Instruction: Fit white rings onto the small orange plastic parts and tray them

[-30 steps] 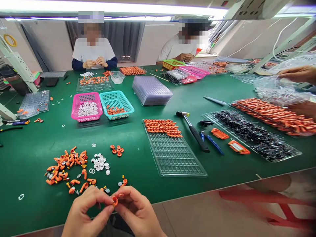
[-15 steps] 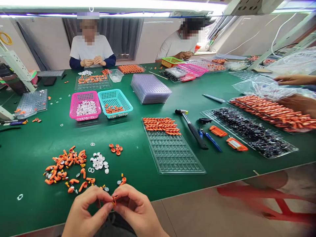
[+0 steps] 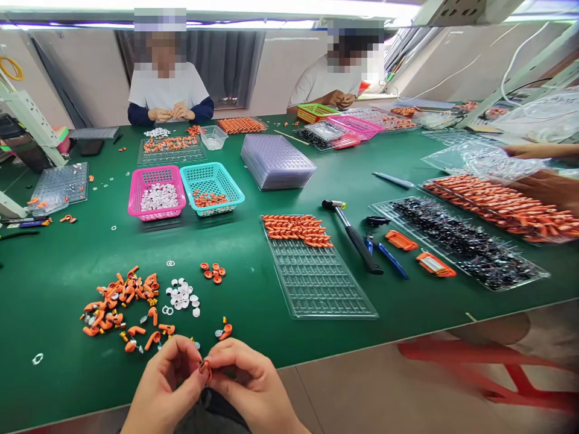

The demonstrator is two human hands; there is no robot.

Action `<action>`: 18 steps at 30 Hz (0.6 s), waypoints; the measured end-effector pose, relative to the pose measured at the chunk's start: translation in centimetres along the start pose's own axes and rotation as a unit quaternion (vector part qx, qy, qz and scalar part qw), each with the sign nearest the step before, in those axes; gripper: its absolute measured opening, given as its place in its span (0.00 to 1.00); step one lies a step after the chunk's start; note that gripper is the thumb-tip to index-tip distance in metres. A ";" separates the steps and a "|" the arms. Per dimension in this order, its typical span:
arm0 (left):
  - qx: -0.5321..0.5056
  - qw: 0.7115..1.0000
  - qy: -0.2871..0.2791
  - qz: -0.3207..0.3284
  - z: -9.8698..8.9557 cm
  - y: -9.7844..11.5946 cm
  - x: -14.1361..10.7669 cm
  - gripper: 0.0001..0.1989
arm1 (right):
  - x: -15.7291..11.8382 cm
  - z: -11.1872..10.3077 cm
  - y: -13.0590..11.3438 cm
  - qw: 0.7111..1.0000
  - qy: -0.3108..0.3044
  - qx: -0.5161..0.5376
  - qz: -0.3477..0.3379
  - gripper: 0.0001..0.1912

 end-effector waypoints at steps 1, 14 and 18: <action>-0.013 1.000 0.003 -0.003 0.0 -0.1 0.1 0.16 | 0.0 -0.1 0.0 1.000 0.003 -0.013 -0.003 0.06; 0.154 0.985 0.003 0.080 -0.1 0.1 -0.3 0.02 | -0.2 -1.0 -1.4 0.990 -0.038 -0.115 -0.066 0.12; 0.220 0.962 0.000 0.161 0.6 1.4 -0.9 0.05 | -0.7 -1.9 -2.6 0.982 -0.064 -0.145 -0.106 0.23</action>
Point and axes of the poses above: each hand's wrist, its own x-axis towards the middle knuckle, its own z-axis out of the palm, y = z × x, the point moved 1 cm from there along x, towards the middle knuckle, and after that the axes turned 9 degrees about -x, right-handed, at the moved point
